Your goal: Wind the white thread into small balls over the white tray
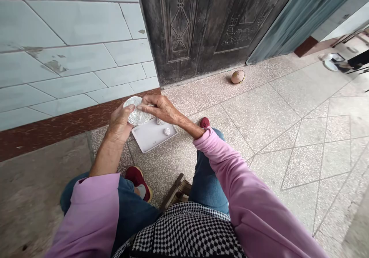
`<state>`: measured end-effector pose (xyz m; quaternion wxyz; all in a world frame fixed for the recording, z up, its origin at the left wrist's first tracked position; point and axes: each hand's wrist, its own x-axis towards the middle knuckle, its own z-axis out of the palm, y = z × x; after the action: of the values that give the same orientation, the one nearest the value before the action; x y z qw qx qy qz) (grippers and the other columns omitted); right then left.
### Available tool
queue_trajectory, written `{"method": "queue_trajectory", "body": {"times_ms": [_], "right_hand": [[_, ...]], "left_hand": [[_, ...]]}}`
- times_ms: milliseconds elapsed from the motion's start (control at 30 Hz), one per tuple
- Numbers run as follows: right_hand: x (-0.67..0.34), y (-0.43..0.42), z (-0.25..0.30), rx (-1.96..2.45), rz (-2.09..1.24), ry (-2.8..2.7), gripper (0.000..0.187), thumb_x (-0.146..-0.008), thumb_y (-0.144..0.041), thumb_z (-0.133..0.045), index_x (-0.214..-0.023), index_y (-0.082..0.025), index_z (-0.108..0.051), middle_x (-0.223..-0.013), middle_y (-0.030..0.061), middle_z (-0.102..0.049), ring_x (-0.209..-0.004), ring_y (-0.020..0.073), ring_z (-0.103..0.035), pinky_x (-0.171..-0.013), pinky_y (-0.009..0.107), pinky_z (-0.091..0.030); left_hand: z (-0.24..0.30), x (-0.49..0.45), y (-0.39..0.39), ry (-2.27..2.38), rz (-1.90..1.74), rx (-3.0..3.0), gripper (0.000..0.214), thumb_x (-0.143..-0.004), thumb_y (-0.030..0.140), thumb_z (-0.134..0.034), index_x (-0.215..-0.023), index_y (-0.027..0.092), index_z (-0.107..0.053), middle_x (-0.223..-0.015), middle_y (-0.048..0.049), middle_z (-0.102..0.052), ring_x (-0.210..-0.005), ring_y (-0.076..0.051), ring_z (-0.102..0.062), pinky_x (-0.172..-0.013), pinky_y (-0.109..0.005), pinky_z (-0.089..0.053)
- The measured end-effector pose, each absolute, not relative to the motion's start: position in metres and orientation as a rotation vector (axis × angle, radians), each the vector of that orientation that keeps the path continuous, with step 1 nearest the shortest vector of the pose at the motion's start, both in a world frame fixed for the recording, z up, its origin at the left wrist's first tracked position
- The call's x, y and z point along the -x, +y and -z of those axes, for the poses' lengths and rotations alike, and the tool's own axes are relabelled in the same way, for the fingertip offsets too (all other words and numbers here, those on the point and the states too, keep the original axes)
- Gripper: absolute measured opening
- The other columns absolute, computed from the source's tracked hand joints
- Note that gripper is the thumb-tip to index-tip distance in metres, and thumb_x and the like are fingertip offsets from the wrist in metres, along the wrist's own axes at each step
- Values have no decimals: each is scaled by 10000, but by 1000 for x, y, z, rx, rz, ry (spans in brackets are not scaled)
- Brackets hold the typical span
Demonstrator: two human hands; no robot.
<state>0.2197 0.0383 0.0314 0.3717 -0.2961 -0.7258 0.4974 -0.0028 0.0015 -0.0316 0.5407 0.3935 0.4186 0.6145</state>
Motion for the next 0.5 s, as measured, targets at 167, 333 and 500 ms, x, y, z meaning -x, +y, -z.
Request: {"method": "queue_trajectory", "body": {"times_ms": [167, 333, 500], "right_hand": [[-226, 63, -39, 832, -1183, -1754, 769, -1186, -759, -957, -794, -273, -508, -789, -29, -428, -796, 181, -392, -735, 331, -410], [-216, 66, -31, 844, -1158, -1692, 861, -1088, -912, -962, -769, -281, -469, -781, -32, -403, -791, 180, -348, -711, 325, -380], [-211, 66, -23, 871, -1196, -1686, 879, -1028, -910, -1017, -769, -277, -465, -773, -33, -420, -798, 177, -349, -714, 318, -359]], "left_hand": [[21, -21, -12, 893, -1304, -914, 713, -894, 809, -1059, -1238, 208, -887, -1281, -206, -904, -1399, -515, -862, -1034, -587, -800], [18, -28, -18, 899, -1223, -927, 815, -990, 943, -929, -1318, 201, -855, -1219, -210, -904, -1192, -471, -908, -711, -447, -767], [9, -22, -22, 885, -1175, -986, 917, -896, 839, -1078, -1519, 214, -829, -1342, -211, -905, -1213, -449, -897, -811, -445, -782]]}}
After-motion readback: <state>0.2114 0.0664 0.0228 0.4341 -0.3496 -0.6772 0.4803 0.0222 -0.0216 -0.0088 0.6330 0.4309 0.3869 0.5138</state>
